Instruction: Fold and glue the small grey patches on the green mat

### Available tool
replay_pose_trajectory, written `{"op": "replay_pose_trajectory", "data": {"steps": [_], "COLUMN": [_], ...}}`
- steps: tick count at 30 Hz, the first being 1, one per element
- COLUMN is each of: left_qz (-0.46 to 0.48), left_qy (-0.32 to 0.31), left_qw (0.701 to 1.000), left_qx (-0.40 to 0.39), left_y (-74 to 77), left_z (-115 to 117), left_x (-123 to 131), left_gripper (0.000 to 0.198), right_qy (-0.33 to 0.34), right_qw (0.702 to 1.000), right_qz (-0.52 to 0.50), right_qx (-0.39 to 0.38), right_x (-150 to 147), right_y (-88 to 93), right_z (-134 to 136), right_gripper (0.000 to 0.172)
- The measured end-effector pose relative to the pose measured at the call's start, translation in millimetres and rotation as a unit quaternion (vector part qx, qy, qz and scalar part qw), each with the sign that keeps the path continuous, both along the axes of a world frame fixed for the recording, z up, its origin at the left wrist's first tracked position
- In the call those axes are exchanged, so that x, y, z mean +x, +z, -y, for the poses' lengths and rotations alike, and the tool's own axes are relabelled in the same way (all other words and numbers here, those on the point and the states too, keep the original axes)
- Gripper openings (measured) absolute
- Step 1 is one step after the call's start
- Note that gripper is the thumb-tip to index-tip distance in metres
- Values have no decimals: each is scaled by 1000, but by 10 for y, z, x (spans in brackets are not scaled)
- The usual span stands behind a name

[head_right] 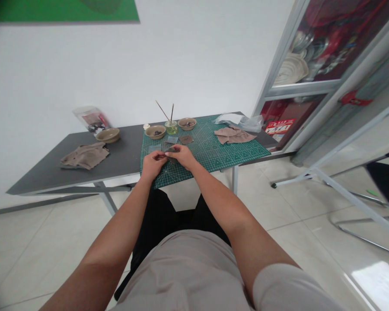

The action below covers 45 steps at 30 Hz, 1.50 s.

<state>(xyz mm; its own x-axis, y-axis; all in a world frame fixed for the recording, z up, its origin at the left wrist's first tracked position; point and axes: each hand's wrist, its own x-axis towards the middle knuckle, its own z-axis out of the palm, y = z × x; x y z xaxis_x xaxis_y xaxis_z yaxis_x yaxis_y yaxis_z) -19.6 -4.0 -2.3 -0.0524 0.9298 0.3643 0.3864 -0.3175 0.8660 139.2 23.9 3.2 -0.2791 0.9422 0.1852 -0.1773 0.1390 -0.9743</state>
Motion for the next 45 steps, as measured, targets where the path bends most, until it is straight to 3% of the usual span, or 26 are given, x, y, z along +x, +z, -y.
{"op": "replay_pose_trajectory", "data": {"steps": [13,19,27,34,40,45], "left_qz": [-124,-107,-132,-66,-142,-51], "left_qy": [26,39,19,24,25,23], "left_qw": [990,991,988,995,986,997], "left_qx": [63,69,82,68,83,47], "left_y": [16,24,19,41,22,11], "left_z": [50,59,48,48,39,41], "left_x": [14,16,2,-14,1,-16], "left_gripper": [10,9,10,8,13,8], "right_qy": [80,69,74,84,73,88], "right_qw": [992,990,993,992,994,992], "right_qz": [36,5,46,20,66,25], "right_qx": [-88,-124,-80,-97,-47,-90], "right_x": [12,15,27,27,32,44], "right_y": [91,99,23,70,10,35], "right_z": [-17,-11,-58,-39,-66,-66], "right_gripper": [41,41,42,41,39,39]}}
